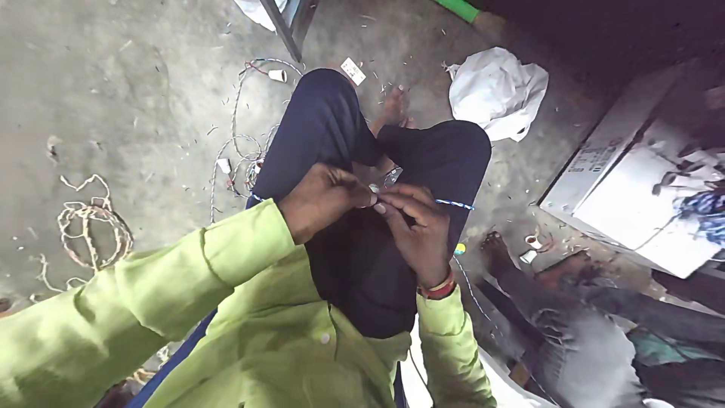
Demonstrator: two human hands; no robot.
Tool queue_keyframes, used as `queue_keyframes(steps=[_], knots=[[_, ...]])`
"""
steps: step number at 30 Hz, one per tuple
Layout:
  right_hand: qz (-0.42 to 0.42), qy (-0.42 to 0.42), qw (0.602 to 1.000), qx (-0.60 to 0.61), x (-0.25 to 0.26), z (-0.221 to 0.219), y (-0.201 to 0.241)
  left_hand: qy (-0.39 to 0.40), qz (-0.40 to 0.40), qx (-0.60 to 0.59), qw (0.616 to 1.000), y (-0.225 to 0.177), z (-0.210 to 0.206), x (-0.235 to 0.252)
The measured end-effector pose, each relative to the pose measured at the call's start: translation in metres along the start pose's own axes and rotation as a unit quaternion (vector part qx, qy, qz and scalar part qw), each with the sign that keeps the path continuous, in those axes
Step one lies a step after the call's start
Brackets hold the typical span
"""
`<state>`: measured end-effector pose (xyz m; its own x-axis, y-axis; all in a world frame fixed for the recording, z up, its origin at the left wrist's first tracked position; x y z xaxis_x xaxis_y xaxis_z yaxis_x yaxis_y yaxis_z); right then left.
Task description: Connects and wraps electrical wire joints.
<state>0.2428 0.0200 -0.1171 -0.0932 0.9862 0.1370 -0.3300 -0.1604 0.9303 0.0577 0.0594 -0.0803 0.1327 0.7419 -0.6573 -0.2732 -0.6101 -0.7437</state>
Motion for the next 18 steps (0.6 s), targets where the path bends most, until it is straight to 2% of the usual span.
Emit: queue_keyframes(steps=[10,15,18], knots=[[0.030,-0.013,0.999,-0.027,0.000,-0.002,0.003,-0.002,-0.006,-0.017,1.000,0.005,-0.002,0.005],[0.078,-0.046,0.992,-0.088,-0.003,-0.005,0.008,-0.054,-0.008,-0.040,0.998,0.008,-0.009,0.005],[0.102,-0.072,0.981,-0.148,-0.007,-0.007,0.010,-0.090,0.026,-0.046,0.995,0.009,-0.014,0.004]])
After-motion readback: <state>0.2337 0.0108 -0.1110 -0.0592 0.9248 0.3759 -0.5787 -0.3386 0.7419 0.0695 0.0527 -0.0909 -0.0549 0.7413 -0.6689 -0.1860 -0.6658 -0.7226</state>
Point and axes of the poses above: each hand's wrist, its own x-axis towards the middle knuckle, its own z-axis out of the back of the hand, y = z × x, the point moved 3 cm from there along x, towards the middle knuckle, and after that the axes turned 4 degrees about -y, right-handed, at the moved point
